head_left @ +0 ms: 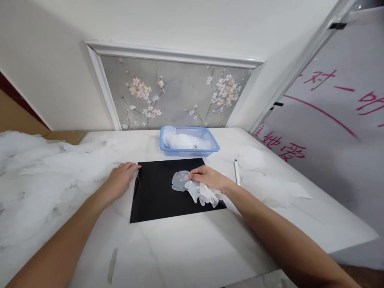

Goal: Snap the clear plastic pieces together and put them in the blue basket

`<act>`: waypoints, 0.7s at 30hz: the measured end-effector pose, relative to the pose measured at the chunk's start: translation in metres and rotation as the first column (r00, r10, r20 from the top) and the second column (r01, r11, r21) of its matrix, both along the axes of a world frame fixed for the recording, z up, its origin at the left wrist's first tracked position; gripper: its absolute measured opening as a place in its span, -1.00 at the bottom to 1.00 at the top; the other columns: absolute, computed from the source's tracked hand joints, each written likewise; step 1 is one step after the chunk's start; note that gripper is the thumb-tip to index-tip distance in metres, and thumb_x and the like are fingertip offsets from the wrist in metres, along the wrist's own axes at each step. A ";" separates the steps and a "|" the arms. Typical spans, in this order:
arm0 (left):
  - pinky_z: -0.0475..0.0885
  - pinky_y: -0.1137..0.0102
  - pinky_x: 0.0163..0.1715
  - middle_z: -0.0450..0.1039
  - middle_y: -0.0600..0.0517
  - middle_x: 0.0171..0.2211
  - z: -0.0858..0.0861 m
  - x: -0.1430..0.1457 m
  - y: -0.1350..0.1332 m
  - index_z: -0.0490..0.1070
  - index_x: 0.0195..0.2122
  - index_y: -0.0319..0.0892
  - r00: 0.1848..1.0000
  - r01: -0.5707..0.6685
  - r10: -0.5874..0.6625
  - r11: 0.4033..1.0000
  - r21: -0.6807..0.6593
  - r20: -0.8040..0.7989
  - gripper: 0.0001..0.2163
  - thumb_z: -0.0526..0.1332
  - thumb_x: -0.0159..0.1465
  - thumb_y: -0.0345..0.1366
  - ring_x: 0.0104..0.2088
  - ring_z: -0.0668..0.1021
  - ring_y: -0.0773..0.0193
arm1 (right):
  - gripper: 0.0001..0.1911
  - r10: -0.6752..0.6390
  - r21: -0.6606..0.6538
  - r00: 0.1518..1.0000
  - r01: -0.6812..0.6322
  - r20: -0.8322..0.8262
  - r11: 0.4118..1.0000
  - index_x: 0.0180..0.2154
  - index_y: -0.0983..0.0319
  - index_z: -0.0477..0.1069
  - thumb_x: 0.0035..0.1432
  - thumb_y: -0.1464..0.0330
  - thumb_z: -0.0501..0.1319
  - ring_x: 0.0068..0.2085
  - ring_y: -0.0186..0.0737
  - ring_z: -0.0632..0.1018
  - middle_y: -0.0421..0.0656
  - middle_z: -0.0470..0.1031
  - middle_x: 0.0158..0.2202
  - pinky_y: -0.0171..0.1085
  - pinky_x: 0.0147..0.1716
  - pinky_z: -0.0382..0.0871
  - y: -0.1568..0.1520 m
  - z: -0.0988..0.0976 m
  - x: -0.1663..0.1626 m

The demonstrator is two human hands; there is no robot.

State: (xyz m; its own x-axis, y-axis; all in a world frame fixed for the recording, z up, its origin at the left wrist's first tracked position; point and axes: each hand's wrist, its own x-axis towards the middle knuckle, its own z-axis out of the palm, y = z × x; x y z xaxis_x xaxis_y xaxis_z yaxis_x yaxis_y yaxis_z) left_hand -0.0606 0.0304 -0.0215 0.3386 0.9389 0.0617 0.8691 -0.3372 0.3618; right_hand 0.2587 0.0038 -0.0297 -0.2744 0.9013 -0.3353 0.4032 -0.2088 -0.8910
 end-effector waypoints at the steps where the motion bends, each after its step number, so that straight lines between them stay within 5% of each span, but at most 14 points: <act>1: 0.22 0.08 -0.01 0.42 -0.12 0.00 0.001 -0.003 0.001 0.43 0.00 -0.07 0.999 0.010 -0.010 1.000 0.000 -0.037 -0.65 0.01 0.25 -0.41 0.03 0.39 -0.06 | -0.74 0.016 0.004 1.000 -0.017 0.019 1.000 -0.43 0.29 0.52 0.03 0.22 0.21 -0.59 -0.40 0.23 -0.27 0.32 -0.63 -0.36 -0.59 0.04 0.000 0.001 0.002; 7: 0.21 0.12 -0.11 0.38 -0.08 -0.32 0.006 0.000 0.005 0.54 -0.28 -0.05 0.981 -0.072 0.105 0.977 0.200 -0.160 -0.84 0.16 0.20 -0.34 -0.13 0.35 -0.03 | -0.80 0.091 0.110 0.992 -0.101 0.090 0.989 -0.43 0.28 0.50 -0.01 0.27 0.20 -0.58 -0.42 0.18 -0.32 0.25 -0.64 -0.35 -0.56 0.01 -0.004 0.001 0.003; 12: 0.31 0.22 -0.14 0.35 -0.04 -0.29 0.020 0.011 -0.001 0.48 -0.42 -0.11 0.986 -0.095 0.061 0.971 0.220 0.155 -0.83 0.16 0.22 -0.20 -0.21 0.40 0.09 | -0.85 0.150 0.155 0.979 -0.171 0.140 0.973 -0.36 0.25 0.45 -0.06 0.35 0.22 -0.59 -0.42 0.13 -0.40 0.07 -0.66 -0.34 -0.55 0.00 0.000 -0.004 0.006; 16: 0.32 0.35 -0.32 0.40 0.06 -0.43 0.027 0.027 -0.014 0.40 -0.42 -0.12 0.827 -0.139 0.172 0.985 -0.103 0.534 -0.79 0.22 0.18 -0.09 -0.40 0.43 0.23 | -0.80 0.189 0.165 0.968 -0.216 0.168 0.962 -0.30 0.25 0.41 -0.07 0.36 0.23 -0.57 -0.41 0.16 -0.41 0.09 -0.65 -0.34 -0.52 0.04 0.002 -0.006 0.008; 21: 0.36 0.35 -0.34 0.50 0.02 -0.41 0.010 0.050 -0.026 0.31 -0.38 -0.14 0.473 0.142 0.392 0.850 -0.508 0.789 -0.74 0.28 0.16 -0.07 -0.39 0.49 0.23 | -0.76 0.196 0.161 0.965 -0.225 0.177 0.961 -0.27 0.24 0.41 -0.08 0.36 0.24 -0.57 -0.40 0.17 -0.42 0.11 -0.65 -0.33 -0.51 0.05 0.001 -0.004 0.008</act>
State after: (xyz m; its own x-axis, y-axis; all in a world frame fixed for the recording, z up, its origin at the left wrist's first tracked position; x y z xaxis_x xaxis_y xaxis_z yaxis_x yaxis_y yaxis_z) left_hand -0.0105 0.0044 -0.0115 0.2402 0.9523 -0.1883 0.0489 0.1819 0.9821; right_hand 0.2669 0.0052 -0.0342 -0.4205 0.8778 -0.2294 0.5594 0.0518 -0.8273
